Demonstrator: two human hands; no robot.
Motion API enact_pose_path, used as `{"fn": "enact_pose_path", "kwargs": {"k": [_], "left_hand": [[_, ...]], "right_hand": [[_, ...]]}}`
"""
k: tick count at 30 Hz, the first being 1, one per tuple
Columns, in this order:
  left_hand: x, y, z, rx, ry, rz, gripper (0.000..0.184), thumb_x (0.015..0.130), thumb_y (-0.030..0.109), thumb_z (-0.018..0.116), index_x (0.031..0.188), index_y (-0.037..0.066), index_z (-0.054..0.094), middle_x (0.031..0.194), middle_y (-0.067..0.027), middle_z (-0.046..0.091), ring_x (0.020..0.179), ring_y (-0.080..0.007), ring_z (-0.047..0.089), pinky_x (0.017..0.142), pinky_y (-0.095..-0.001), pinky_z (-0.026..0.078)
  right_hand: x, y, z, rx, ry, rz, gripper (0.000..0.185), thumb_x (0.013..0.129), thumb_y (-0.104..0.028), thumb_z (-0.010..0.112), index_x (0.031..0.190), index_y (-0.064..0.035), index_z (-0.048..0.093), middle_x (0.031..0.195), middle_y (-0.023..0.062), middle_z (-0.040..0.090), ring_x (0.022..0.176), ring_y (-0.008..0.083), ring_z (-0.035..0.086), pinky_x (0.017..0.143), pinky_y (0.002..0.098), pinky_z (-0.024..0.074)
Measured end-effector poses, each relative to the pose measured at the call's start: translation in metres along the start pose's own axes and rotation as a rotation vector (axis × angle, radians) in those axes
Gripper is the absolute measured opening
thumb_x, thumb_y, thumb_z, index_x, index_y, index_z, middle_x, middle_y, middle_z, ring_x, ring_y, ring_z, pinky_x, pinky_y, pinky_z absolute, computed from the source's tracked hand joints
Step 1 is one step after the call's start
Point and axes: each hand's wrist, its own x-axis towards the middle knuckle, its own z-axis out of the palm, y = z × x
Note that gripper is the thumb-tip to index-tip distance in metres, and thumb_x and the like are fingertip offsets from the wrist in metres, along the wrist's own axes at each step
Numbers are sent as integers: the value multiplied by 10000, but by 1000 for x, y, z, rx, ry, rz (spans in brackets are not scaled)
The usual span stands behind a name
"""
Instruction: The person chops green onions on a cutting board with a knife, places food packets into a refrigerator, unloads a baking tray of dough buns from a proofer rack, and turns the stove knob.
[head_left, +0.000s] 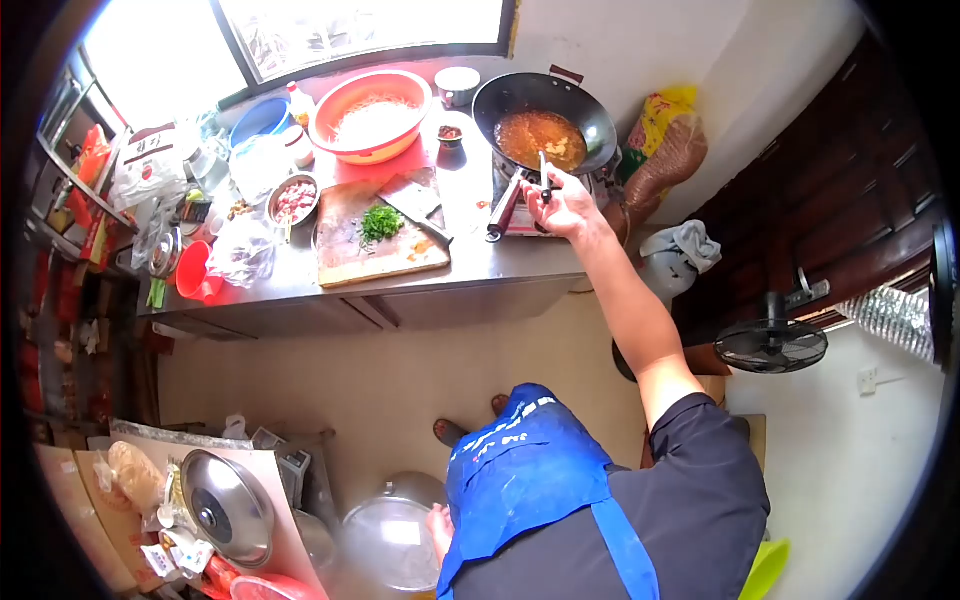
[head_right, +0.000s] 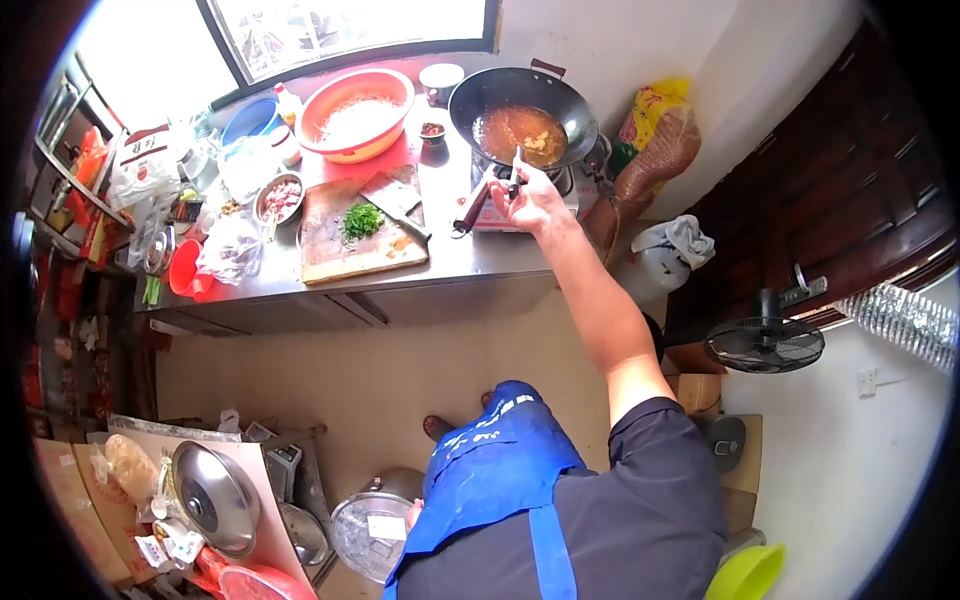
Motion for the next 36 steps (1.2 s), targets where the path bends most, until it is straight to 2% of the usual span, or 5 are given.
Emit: {"fn": "enact_pose_path", "kwargs": {"k": [14,23,26,28,36], "left_hand": [[18,55,2,81,35,29,406,1010,329,508,1272,19,500,1148,-197,614,841,-298,660,656,-385,539],[-35,58,13,97,31,-25,380,1024,326,460,1196,-7,522,1081,-186,631,877,-259,647,739,-367,533],[-51,64,23,101,19,-12,393,1026,331,452,1200,-16,517,1101,-192,622,924,-262,637,789,-373,524],[-53,67,23,197,-23,51,432,1024,341,453,1238,-33,498,1163,-206,598,1006,-278,616,862,-389,501],[12,49,-1,182,-73,36,442,1011,340,502,1264,-22,495,1165,-192,594,975,-264,625,800,-362,512]], "right_hand": [[-12,-16,-7,47,93,-17,286,990,-157,495,1078,115,503,934,169,603,751,191,631,597,232,594],[-48,7,-34,-86,226,-110,888,945,-542,530,1420,128,194,1158,264,549,982,385,644,885,489,567],[-49,50,-113,-163,376,-168,602,950,-556,508,1076,31,544,950,191,638,842,327,654,745,444,577],[-57,84,-185,-98,272,238,627,980,-581,396,964,-25,684,907,166,680,898,318,647,850,467,530],[-128,195,-206,62,626,226,532,1034,-356,376,600,-73,500,1034,212,668,969,319,631,945,497,499]]}}
